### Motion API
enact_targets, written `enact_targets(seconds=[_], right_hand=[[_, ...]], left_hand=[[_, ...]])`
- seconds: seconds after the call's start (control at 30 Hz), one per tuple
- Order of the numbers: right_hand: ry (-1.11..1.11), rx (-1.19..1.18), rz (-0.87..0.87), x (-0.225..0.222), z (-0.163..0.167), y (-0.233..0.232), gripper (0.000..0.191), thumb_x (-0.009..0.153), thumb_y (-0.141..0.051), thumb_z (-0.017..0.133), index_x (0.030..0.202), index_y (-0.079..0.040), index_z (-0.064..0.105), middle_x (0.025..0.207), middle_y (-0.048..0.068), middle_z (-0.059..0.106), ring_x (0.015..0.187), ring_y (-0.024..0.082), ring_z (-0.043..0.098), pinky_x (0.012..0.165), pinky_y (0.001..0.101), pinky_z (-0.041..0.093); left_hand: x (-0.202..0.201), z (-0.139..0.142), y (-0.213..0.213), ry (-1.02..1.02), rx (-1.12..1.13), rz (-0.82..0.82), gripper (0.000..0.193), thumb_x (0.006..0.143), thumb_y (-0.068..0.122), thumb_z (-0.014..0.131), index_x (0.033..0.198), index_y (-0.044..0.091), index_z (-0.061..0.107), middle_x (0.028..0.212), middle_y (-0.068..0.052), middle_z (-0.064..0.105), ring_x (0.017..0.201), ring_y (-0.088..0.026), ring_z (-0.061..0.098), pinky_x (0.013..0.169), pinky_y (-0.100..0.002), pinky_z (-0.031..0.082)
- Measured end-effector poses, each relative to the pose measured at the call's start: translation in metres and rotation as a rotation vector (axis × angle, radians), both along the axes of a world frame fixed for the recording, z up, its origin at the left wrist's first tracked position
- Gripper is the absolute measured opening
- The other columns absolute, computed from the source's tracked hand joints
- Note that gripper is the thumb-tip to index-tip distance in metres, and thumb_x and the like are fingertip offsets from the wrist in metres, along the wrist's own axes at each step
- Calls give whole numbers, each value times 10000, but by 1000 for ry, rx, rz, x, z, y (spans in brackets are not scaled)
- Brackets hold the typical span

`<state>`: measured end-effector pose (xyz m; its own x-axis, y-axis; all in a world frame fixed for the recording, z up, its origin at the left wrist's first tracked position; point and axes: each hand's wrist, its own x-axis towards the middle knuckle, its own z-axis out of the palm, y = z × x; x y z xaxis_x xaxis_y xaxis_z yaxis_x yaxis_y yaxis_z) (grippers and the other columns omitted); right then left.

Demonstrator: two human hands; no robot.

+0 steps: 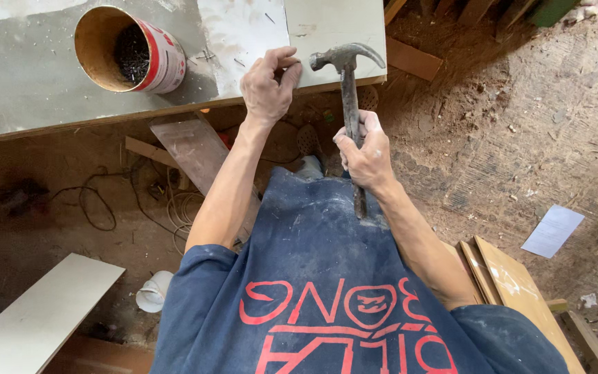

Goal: The person uses a handheld electric planer to smooth the edges of a rectangular wooden board. They then apply glue to the board's edge with a brush and attach it to a larger wooden panel, securing it with nails and a hammer.

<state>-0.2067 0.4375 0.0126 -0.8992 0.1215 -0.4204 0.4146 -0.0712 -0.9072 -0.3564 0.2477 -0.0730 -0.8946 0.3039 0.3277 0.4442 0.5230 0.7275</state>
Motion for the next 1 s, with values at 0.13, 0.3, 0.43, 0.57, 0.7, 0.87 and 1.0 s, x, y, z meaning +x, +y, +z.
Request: enact_targets(seconds=[0.13,0.3,0.43,0.57,0.7,0.87,1.0], right_hand=[[95,184,9,2,-2,-7,433,1051,-142,615,1379,65,423,830,75,647,589,96,594,474,232,479],[216,428,46,2,-12,-17,568,1102,-204,558,1551,33,303,848,57,699,649,125,655,574,279,531],[306,455,-14,2,-18,-22,562,1121,-193,585,1574,21,329,911,76,684,755,162,663,663,310,558],[207,395,-30,-1,-18,-25,564,1107,-199,575,1581,8,351,861,54,660,705,126,621,612,276,524],[274,393,-130,-6,-18,-28,540,1110,-214,559,1562,1,355,796,21,640,611,80,591,540,234,484],[228,470,-35,-12,-17,-29,530,1095,-206,568,1536,14,376,774,15,630,574,71,573,472,226,464],[253,354,-99,-9,-15,-25,553,1103,-210,556,1555,26,341,757,18,608,585,65,563,494,221,452]], left_hand=[[3,2,5,123,-71,19,281,945,198,813,1180,166,662,956,34,790,773,-122,689,673,-264,570],[4,8,9,152,-136,12,367,921,175,821,1231,200,627,941,66,771,736,-124,630,616,-267,534],[4,15,12,163,-112,34,401,908,133,799,1255,211,613,924,72,754,756,-144,635,629,-280,549],[1,20,13,160,-107,18,397,923,126,798,1256,212,599,924,68,746,764,-158,635,633,-300,544],[-2,21,13,151,-101,14,402,930,109,785,1268,216,596,938,61,748,771,-167,639,653,-292,556],[-8,20,11,123,-81,-16,430,940,134,789,1311,180,575,972,48,754,792,-182,652,708,-304,563],[-7,18,0,126,18,-47,535,914,210,815,1349,48,549,1125,-71,678,1001,-256,628,850,-351,566]])
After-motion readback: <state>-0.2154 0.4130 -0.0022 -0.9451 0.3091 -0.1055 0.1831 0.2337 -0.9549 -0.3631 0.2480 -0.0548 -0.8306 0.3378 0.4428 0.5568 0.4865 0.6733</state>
